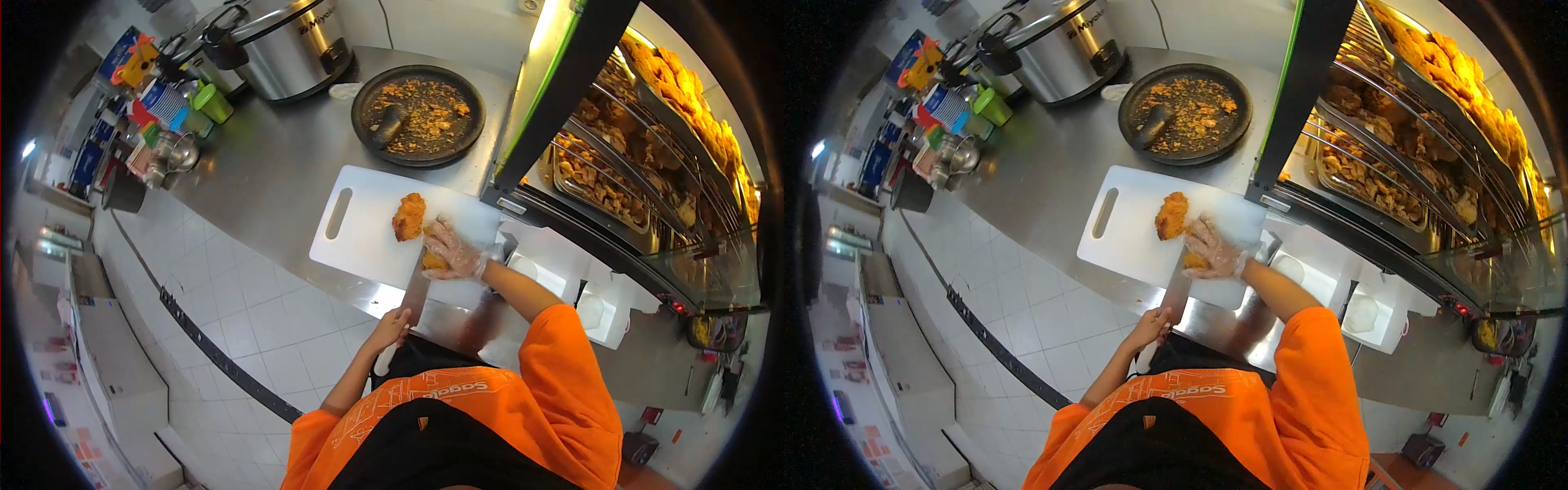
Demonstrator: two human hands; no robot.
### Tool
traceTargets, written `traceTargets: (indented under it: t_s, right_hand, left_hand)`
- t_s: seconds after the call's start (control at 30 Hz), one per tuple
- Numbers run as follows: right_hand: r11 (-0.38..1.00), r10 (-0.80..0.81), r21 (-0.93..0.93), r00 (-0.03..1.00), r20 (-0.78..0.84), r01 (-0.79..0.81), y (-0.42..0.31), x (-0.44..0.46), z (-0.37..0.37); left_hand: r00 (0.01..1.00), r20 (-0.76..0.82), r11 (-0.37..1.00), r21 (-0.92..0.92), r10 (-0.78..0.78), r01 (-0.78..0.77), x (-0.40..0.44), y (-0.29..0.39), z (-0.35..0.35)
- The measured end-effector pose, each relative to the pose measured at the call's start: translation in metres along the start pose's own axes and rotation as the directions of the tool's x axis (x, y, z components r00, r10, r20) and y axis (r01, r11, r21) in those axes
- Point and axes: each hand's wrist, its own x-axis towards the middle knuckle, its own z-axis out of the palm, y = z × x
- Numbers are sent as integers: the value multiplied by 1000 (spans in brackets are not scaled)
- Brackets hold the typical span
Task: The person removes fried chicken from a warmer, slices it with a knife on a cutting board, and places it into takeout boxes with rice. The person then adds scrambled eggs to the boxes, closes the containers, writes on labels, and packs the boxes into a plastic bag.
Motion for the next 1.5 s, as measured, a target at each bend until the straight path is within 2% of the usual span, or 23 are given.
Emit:
traceTargets:
  t_s: [0.1, 0.23, 0.27, 0.33, 0.37, 0.43, 0.53, 0.6, 0.67, 0.7, 0.73, 0.8, 0.83, 0.87, 0.93, 1.0, 1.03, 1.1, 1.2, 1.3, 1.4, 1.43, 1.5]
  right_hand:
    - [986, 167, 40, 958, -234, -163, -18, -4, -5]
    - [893, 423, 5, 834, -354, -451, -72, -24, -53]
    - [852, 497, 32, 788, -363, -523, -81, -45, -63]
    - [820, 498, 27, 689, -526, -572, -99, -76, -88]
    - [829, 411, -12, 625, -664, -559, -105, -90, -98]
    - [797, 499, 175, 467, -730, -578, -104, -120, -102]
    - [511, 688, -256, 569, -449, -820, -85, -162, -116]
    - [508, 655, -355, 620, -433, -785, -83, -166, -115]
    - [552, 555, -393, 676, -484, -735, -81, -151, -117]
    - [532, 650, -348, 636, -416, -772, -87, -127, -114]
    - [505, 735, -308, 588, -337, -807, -97, -98, -109]
    - [713, 609, -195, 733, -303, -674, -88, -64, -77]
    - [889, 364, -134, 855, -370, -437, -68, -54, -41]
    - [929, 266, -177, 919, -291, -325, -58, -25, -26]
    - [975, 94, -170, 963, -251, -140, -51, 45, -23]
    - [886, -49, -463, 984, -173, -37, -26, 83, -5]
    - [904, 21, -426, 999, -30, -32, -18, 94, -8]
    - [933, 148, -357, 952, 267, -45, -8, 108, -12]
    - [844, 534, -291, 752, 387, -451, -9, 104, -13]
    - [731, 670, -362, 708, 221, -579, -41, 59, -33]
    - [683, 696, -392, 712, 92, -616, -70, 20, -35]
    - [652, 758, -226, 632, 160, -724, -75, 17, -42]
    - [468, 819, 100, 473, 324, -878, -84, 12, -54]
  left_hand:
    - [1000, 19, 1000, 2, 24, -24, 5, 13, 15]
    - [985, 20, 874, 458, 172, -161, -29, 50, 28]
    - [951, 69, 786, 547, 300, -288, -39, 72, 40]
    - [950, 213, 766, 563, 229, -311, -41, 89, 57]
    - [940, 282, 755, 570, 191, -325, -39, 92, 63]
    - [922, 356, 714, 605, 152, -352, -30, 89, 65]
    - [926, 339, 717, 604, 164, -348, -27, 92, 55]
    - [944, 268, 752, 579, 191, -316, -31, 84, 34]
    - [934, 104, 760, 555, 341, -339, -38, 67, 11]
    - [913, 16, 761, 547, 408, -350, -42, 61, -1]
    - [936, -101, 825, 510, 337, -242, -47, 58, -11]
    - [933, -316, 919, 393, 170, -34, -55, 54, -28]
    - [911, -375, 947, 319, 169, -44, -57, 51, -35]
    - [887, -434, 969, 241, 161, -58, -58, 47, -41]
    - [835, -534, 987, 151, 131, -58, -58, 36, -50]
    - [814, -565, 990, 121, 134, -79, -65, 39, -49]
    - [803, -581, 990, 104, 134, -90, -67, 40, -48]
    - [788, -601, 984, 178, 135, -32, -66, 31, -47]
    - [779, -588, 939, 345, 217, -1, -57, 19, -48]
    - [805, -530, 883, 470, 267, 17, -50, 18, -40]
    - [869, -421, 803, 594, 260, 48, -41, 34, -38]
    - [883, -388, 774, 632, 263, 47, -38, 41, -40]
    - [909, -316, 706, 707, 270, 37, -30, 56, -44]
